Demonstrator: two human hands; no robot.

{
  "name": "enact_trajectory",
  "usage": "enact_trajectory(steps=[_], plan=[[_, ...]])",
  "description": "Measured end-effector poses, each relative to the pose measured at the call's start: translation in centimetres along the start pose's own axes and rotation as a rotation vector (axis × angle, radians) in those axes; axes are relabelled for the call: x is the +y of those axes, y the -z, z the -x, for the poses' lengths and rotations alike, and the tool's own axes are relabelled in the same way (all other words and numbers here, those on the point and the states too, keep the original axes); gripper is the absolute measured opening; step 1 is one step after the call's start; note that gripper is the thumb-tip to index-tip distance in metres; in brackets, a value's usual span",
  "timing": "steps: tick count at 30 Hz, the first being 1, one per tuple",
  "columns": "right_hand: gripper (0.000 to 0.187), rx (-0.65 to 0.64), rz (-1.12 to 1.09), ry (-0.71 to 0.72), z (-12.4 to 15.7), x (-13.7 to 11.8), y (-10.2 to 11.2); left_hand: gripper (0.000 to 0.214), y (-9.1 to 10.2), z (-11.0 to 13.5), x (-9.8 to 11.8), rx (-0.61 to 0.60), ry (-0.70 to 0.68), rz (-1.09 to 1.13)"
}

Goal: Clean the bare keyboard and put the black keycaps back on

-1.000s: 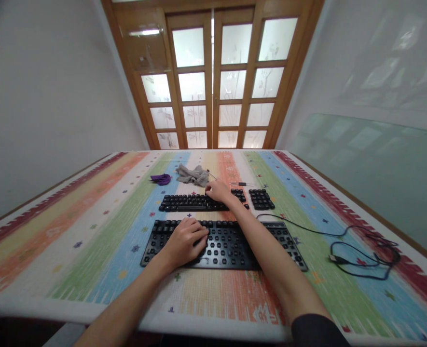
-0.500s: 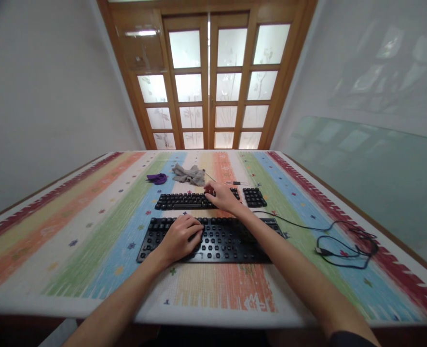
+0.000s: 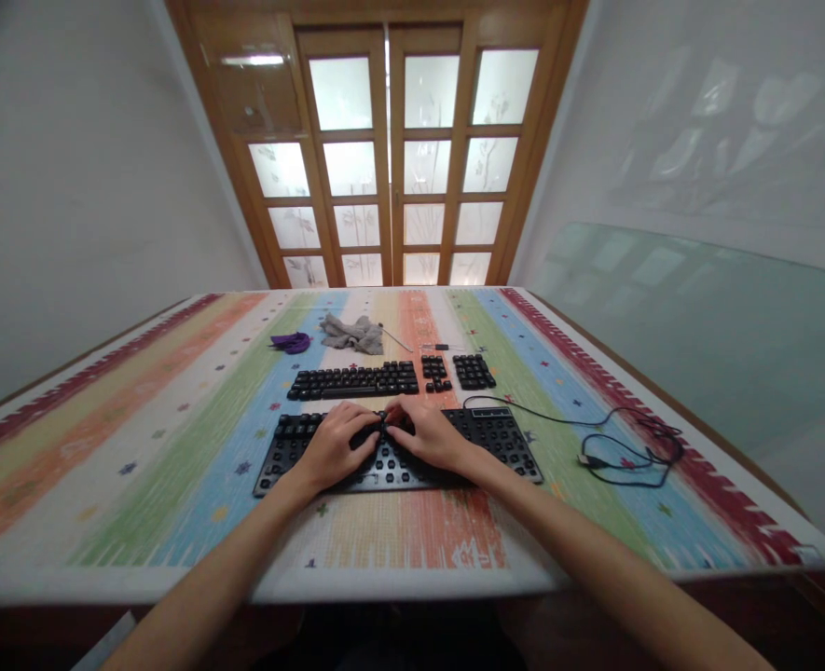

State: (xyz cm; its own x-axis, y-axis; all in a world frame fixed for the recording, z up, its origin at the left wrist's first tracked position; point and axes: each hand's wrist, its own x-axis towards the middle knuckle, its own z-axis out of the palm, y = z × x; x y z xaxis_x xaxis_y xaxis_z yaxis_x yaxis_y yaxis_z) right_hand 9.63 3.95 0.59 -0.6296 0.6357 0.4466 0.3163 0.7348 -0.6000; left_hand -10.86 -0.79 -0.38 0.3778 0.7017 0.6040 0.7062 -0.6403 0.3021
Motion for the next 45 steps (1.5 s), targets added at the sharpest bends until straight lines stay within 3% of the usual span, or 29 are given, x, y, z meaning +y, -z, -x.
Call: enact_trajectory(steps=[8,30,34,41,45], plan=[[0.014,0.096,-0.014,0.042,0.6,0.9,-1.4,0.016,-0.2,0.0,-0.4,-0.045,-0.018,-0.023],[0.015,0.095,-0.012,0.043,-1.0,2.4,-1.2,0.017,-0.4,-1.5,-2.0,-0.08,-0.054,-0.085],[0.011,0.1,0.094,0.093,-0.9,2.5,-1.3,0.021,-0.6,-1.4,-2.1,-0.077,-0.076,-0.09],[0.01,0.013,0.521,0.193,-1.0,2.5,-1.0,0.018,-0.6,-1.6,-1.8,-0.147,-0.127,-0.21],[0.011,-0.044,0.548,0.166,-1.2,2.3,-0.9,0.016,-0.5,-1.9,-1.4,-0.176,-0.136,-0.266]])
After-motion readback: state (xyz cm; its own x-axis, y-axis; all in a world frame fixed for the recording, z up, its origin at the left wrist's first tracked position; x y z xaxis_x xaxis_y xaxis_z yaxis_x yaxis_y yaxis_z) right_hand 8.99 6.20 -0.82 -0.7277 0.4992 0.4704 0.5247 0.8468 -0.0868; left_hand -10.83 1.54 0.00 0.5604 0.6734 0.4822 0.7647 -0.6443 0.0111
